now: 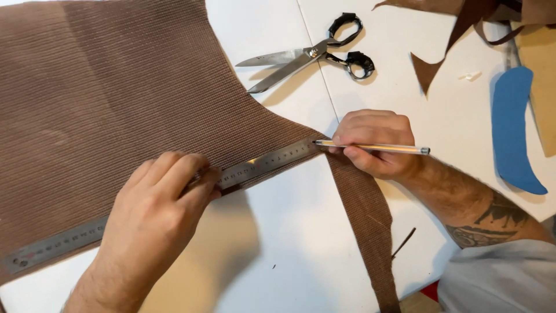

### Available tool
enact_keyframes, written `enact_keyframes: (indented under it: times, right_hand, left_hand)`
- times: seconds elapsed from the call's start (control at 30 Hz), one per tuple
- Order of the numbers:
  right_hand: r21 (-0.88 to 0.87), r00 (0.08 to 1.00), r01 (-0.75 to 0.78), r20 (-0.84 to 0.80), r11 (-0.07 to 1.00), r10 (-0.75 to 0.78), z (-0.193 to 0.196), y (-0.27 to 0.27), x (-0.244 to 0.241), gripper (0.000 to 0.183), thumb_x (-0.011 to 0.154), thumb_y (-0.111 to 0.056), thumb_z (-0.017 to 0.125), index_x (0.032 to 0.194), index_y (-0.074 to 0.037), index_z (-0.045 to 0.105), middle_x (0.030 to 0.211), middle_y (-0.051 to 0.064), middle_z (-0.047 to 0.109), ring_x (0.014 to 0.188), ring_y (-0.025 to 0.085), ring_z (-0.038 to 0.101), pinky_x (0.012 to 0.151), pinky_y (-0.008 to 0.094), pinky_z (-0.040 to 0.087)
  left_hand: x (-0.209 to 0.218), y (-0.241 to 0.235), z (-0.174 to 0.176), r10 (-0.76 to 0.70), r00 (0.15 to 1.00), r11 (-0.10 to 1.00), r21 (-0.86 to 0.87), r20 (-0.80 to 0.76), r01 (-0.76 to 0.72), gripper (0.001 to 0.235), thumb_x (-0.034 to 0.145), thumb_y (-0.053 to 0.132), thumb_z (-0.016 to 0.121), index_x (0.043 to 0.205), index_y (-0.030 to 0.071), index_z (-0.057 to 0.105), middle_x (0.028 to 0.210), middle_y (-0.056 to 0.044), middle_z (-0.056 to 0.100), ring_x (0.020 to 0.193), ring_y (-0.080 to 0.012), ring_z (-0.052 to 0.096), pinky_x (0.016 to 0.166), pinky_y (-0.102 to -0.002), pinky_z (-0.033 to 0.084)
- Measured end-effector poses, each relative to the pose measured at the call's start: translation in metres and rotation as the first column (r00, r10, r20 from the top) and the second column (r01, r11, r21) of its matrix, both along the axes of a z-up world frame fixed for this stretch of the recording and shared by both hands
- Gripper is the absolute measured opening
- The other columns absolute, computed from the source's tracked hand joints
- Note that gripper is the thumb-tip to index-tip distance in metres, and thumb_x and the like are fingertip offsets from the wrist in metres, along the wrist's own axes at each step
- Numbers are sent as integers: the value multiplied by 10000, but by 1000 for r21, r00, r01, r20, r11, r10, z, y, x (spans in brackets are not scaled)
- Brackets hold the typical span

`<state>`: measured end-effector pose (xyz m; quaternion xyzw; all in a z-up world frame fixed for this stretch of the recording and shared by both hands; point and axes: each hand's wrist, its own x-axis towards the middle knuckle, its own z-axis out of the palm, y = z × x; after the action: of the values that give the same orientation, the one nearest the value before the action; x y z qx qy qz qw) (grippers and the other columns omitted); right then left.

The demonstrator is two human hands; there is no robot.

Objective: Measuring and marking a piece of brown textured leather using a metal ruler and pencil, followed by cutting with scissors.

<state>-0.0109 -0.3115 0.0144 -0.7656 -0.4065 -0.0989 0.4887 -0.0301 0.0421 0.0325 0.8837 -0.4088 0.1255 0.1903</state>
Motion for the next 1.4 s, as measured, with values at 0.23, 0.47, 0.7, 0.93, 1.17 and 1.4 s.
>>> enact_keyframes:
  times: [0.23,0.47,0.7,0.93,1.17,1.4]
  right_hand:
    - [-137,996,-58,58,989,66,10,8,6,164,1008,42,559,1148,119,598,1072,275,706,921,399,727,840,440,608]
    - [-313,970,-1,232,950,78,3,10,9,155,952,-52,736,1039,60,673,1091,209,721,885,379,651,828,452,578]
    - [-292,979,19,202,956,42,4,18,7,129,910,23,766,963,84,665,999,216,719,855,353,686,822,427,584]
    - [-286,984,73,176,955,-22,2,19,5,102,900,59,782,942,78,692,985,207,726,850,334,684,840,400,578]
    - [-298,982,87,188,950,-31,0,18,3,97,904,74,783,949,77,697,1000,201,730,871,329,682,855,392,578]
    - [-285,978,99,207,953,-40,-3,16,5,119,913,49,783,993,79,700,1025,199,743,870,320,697,870,425,576]
  left_hand:
    - [-40,46,-13,285,958,950,129,11,-284,347,1000,306,694,1213,32,703,1164,-138,665,975,-358,646,802,-482,525]
    - [-70,116,-27,405,904,897,129,136,-422,316,1085,237,675,1221,-18,803,1245,-217,743,1067,-394,713,965,-486,603]
    - [-79,131,-28,442,895,893,63,61,-446,231,1100,111,681,1235,-50,776,1241,-219,700,1068,-403,656,994,-513,554]
    - [-76,129,-22,409,913,912,-15,-7,-409,189,1078,35,644,1213,-59,737,1176,-230,665,1022,-406,615,943,-516,538]
    - [-75,128,-20,411,912,911,-29,-7,-411,180,1066,3,653,1219,-56,727,1166,-212,661,1009,-396,598,921,-500,542]
    - [-77,132,-21,398,917,917,-16,-19,-398,200,1076,24,653,1245,-48,732,1188,-223,671,1018,-402,606,931,-509,534]
